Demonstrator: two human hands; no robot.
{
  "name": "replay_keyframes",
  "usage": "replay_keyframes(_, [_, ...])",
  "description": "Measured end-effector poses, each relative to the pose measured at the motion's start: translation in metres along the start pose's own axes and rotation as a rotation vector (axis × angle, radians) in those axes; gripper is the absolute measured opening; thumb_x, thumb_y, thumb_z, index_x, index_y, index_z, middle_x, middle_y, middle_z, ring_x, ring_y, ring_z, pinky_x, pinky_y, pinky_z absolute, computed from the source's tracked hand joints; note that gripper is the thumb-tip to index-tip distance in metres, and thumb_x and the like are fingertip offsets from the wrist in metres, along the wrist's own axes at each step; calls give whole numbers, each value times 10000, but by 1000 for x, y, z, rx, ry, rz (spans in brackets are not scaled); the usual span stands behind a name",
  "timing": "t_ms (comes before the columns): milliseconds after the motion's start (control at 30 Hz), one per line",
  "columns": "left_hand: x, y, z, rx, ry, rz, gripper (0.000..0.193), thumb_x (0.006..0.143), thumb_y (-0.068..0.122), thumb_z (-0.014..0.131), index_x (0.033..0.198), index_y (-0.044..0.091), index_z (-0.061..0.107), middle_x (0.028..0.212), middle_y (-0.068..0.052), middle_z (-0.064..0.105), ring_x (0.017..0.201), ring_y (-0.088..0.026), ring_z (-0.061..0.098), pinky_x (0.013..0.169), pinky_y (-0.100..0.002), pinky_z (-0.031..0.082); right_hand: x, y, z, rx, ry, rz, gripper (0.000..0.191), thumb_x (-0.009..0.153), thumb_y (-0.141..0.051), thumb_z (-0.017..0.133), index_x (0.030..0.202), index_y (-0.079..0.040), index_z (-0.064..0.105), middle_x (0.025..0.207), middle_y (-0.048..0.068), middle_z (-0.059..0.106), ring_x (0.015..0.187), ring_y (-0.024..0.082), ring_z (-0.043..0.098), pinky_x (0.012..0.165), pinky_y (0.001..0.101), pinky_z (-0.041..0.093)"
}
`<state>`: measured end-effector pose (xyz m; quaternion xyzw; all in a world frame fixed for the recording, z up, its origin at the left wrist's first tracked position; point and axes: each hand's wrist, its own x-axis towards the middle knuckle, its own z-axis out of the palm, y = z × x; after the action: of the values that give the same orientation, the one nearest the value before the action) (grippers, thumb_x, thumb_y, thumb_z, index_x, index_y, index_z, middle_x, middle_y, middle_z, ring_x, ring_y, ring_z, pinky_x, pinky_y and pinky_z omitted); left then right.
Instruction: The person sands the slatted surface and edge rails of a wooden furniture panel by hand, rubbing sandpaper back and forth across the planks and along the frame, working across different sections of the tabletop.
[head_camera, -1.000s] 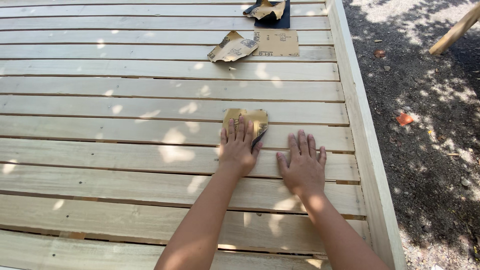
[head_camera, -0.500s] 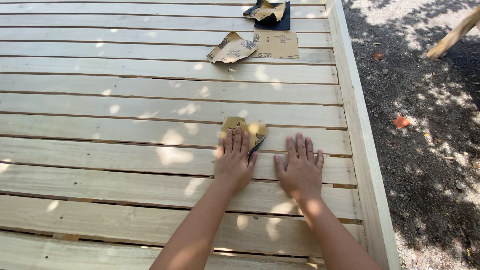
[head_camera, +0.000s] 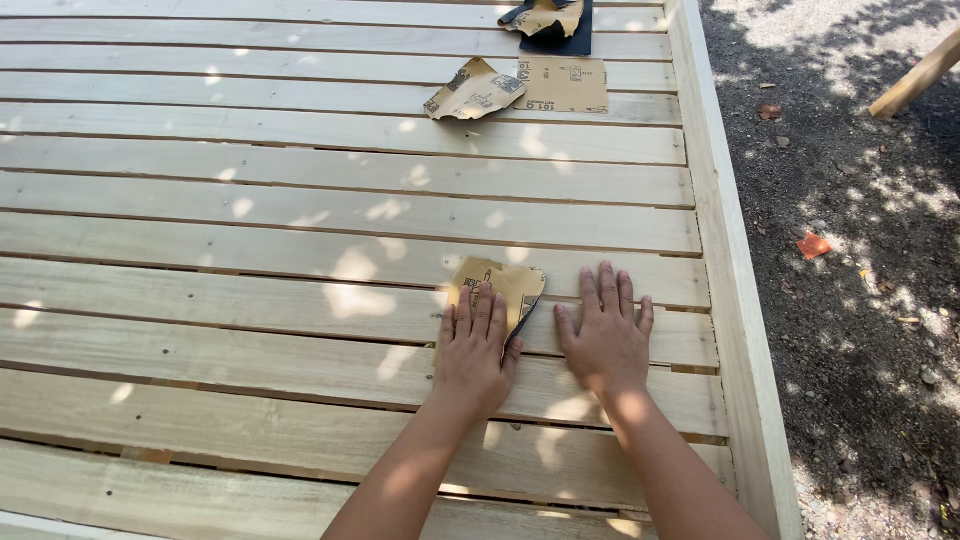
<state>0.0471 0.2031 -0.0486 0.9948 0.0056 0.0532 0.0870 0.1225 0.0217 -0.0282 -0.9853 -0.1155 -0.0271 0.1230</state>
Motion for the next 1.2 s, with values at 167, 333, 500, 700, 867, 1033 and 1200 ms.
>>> replay_keyframes(167, [97,-8,1,-19,-118,-126,730,1039,505,257,1607,56,164,1699,-159,55,1558,-386,-10,1237,-540,14,-1,0,-1,-12,-20,13,718,966,-593,358,1568,-202,337,1655,66,241,1526,267,175,1208,536,74])
replay_keyframes(333, [114,-5,5,-42,-62,-141,724,1054,492,255,1610,36,166,1701,-177,56,1570,-371,-6,1251,-521,20,-1,1,-4,8,-16,6,717,986,-588,367,1578,-185,352,1665,71,258,1542,277,189,1230,533,86])
replay_keyframes(500, [12,1,5,-28,-54,-44,722,1047,481,274,1593,18,182,1691,-192,79,1559,-381,13,1217,-541,23,1,0,-3,-3,-23,9,716,978,-594,371,1572,-196,347,1660,67,254,1535,274,190,1222,538,82])
replay_keyframes(700, [48,-6,3,-13,-79,-68,719,1046,491,269,1599,40,186,1696,-174,103,1559,-385,34,1223,-545,25,1,0,1,-25,-12,8,719,978,-599,364,1573,-196,340,1661,73,249,1532,265,176,1216,535,74])
replay_keyframes(867, [126,-11,5,-35,-90,-151,726,1044,507,257,1605,57,164,1696,-152,54,1564,-372,2,1239,-531,11,1,2,-1,-12,-45,25,720,975,-600,358,1574,-200,334,1669,61,232,1536,264,168,1222,527,67])
replay_keyframes(1033, [43,-1,13,-19,-34,-70,737,1053,508,284,1608,34,173,1699,-177,56,1566,-381,12,1230,-550,16,2,0,-3,-5,-41,24,718,987,-604,346,1582,-202,324,1677,56,223,1546,261,163,1232,524,65])
replay_keyframes(1200, [-8,0,-7,23,-53,6,740,1049,507,290,1606,33,173,1701,-169,84,1562,-372,27,1224,-557,22,3,-1,-1,-20,-36,0,718,1000,-609,326,1584,-193,317,1671,72,220,1541,273,156,1224,530,63])
